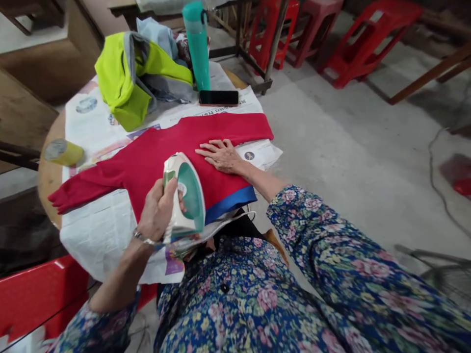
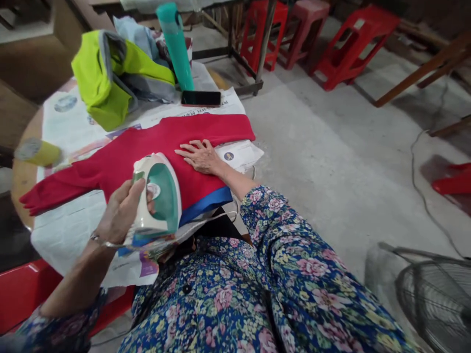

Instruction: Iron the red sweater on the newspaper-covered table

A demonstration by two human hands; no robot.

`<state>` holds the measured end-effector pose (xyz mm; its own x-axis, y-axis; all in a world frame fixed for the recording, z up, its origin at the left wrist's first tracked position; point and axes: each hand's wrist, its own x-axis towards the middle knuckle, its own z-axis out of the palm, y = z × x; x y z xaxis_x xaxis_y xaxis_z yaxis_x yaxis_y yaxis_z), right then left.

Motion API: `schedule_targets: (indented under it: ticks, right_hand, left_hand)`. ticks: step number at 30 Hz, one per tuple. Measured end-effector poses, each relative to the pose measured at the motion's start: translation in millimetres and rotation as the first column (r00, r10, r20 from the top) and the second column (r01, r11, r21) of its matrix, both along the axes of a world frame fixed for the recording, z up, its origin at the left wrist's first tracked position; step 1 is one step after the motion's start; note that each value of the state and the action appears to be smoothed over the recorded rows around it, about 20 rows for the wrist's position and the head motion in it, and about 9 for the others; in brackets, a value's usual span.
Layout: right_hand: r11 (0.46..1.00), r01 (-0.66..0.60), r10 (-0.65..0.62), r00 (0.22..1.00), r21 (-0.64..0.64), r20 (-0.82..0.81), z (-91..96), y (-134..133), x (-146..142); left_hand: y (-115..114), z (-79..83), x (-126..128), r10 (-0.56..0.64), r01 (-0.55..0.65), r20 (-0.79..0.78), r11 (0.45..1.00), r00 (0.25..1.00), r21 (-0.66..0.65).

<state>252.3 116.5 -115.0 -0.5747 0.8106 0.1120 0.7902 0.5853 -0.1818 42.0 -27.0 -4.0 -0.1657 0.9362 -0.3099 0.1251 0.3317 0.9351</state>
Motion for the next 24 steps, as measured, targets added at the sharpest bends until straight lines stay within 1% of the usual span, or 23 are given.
schedule_targets:
  ticks: [2,3,5,7,9,10,12,13,15,17,20,22,24]
  right_hand:
    - [1.000,-0.010,0.010,1.000,0.003,0.008,-0.3,-1,-2]
    - [1.000,-0.012,0.012,1.000,0.001,0.022,0.4,-1,-2]
    - [1.000,-0.020,0.020,0.998,-0.002,0.056,3.1,1,-1]
    - [0.999,-0.047,0.047,0.995,0.001,0.091,5.4,5,1]
    - [0.996,-0.089,0.088,0.989,0.005,0.119,6.0,12,5]
    - [0.994,-0.111,0.110,0.985,0.004,0.131,5.5,15,7]
    - [0.989,-0.148,0.147,0.978,-0.007,0.150,3.9,24,11]
    - [0.986,-0.165,0.165,0.974,-0.016,0.157,3.1,29,13]
    - [0.979,-0.202,0.205,0.966,-0.033,0.157,2.2,38,16]
    - [0.969,-0.245,0.249,0.958,-0.046,0.144,2.7,45,18]
    - [0.954,-0.296,0.300,0.947,-0.053,0.115,4.9,54,22]
    - [0.948,-0.314,0.318,0.943,-0.052,0.098,5.2,57,25]
    - [0.945,-0.324,0.326,0.942,-0.040,0.084,3.0,57,26]
  left_hand:
    - [-16,11.7,-14,0.002,-0.012,-0.117,0.996,0.993,-0.090]
    - [-23,17.4,-22,-0.020,-0.005,-0.195,0.992,0.981,-0.125]
    - [-34,26.7,-39,-0.054,0.001,-0.352,0.989,0.934,-0.149]
    - [-41,31.5,-54,-0.132,0.084,-0.456,0.989,0.880,-0.124]
    - [-41,31.3,-62,-0.245,0.234,-0.498,0.968,0.832,-0.084]
    - [-38,30.0,-64,-0.315,0.322,-0.502,0.944,0.805,-0.076]
    - [-28,26.9,-62,-0.457,0.486,-0.496,0.870,0.738,-0.079]
    - [-22,25.8,-59,-0.522,0.554,-0.492,0.827,0.697,-0.092]
    - [-7,25.5,-48,-0.614,0.656,-0.487,0.747,0.621,-0.106]
    - [6,26.9,-34,-0.692,0.735,-0.469,0.667,0.549,-0.123]
    - [20,26.9,-11,-0.800,0.830,-0.384,0.542,0.460,-0.134]
    - [24,23.5,2,-0.857,0.873,-0.316,0.468,0.408,-0.141]
    - [23,18.6,14,-0.889,0.900,-0.287,0.410,0.357,-0.151]
